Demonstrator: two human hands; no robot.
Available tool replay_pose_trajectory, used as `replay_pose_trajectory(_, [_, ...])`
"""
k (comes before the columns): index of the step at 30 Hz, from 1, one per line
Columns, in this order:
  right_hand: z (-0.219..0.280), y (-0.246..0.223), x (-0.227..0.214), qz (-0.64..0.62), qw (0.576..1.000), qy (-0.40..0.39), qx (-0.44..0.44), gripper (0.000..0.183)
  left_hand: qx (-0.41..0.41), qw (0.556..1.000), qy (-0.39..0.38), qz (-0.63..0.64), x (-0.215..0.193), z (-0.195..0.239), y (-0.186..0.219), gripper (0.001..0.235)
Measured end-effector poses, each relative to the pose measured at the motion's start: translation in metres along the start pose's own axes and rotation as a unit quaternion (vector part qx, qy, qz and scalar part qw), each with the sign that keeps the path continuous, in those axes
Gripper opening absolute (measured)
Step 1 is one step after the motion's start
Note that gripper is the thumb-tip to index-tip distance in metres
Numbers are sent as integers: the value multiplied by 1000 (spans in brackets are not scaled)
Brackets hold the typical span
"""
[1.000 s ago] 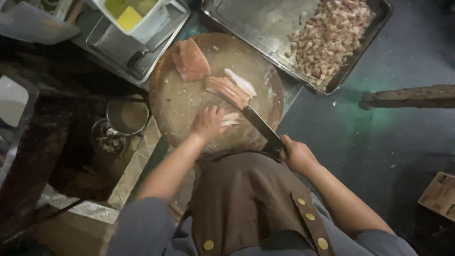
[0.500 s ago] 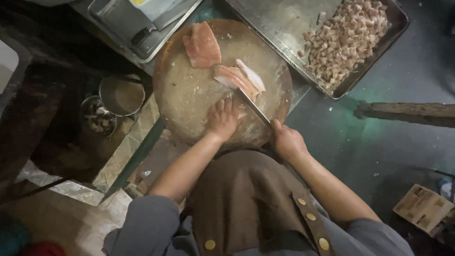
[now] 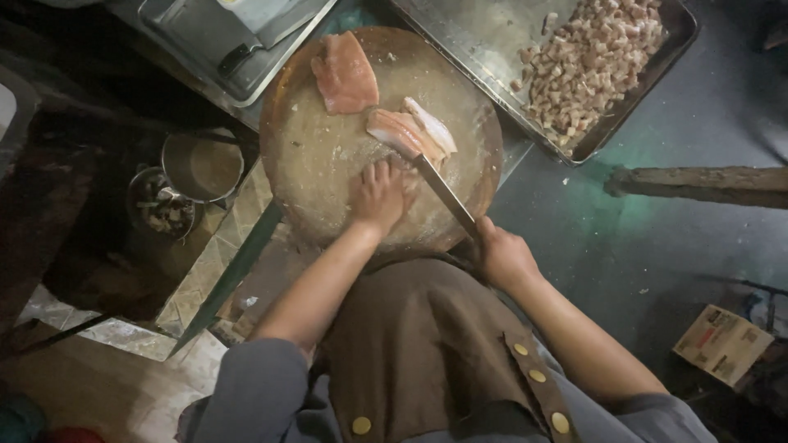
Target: The person uses a large cleaver to chop a piece of raw meat on a round wooden cutting board. They slice the meat into smaller pieces and then transfer the chopped meat into a metal tray. The person repeats this process with another piece of meat.
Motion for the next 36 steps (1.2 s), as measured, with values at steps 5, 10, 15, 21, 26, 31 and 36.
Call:
replay_pose_trajectory(5, [-2,-7,-9,-47,998,-41,0,37,125,963,208,118,-12,20,7,82])
replay_pose_trajectory(10, [-22,-15,-6,-28,999,-34,-18,30,162,947,218,171,4,15,1,56])
replay_pose_trajectory(15, [-65,-37,15,-10,1000,-28,-5,24,142,942,300,54,22,22,5,61])
replay_pose_trajectory(21, [-73,-32,15,121,986,74,-88,45,56,973,223,-10,14,32,7,85])
replay_pose_trajectory(26, [-48,-17,-16,-47,998,-37,-30,42,-3,996,66,65,7,29,3,89])
replay_pose_trajectory(31, [-59,-41,-16,42,995,-79,-33,39,-6,992,124,27,9,31,7,83])
replay_pose_trajectory(36, [-89,-63,-15,-23,994,-110,-1,30,-13,993,113,8,21,31,7,84])
Point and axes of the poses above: each hand's wrist, its own z-axis away from the middle knuckle, its own x-axis out of the palm, y = z × x, the point moved 4 cm from there along -z, towards the middle knuckle, and after that the axes turned 2 degrees about y, right-handed, at the moved point
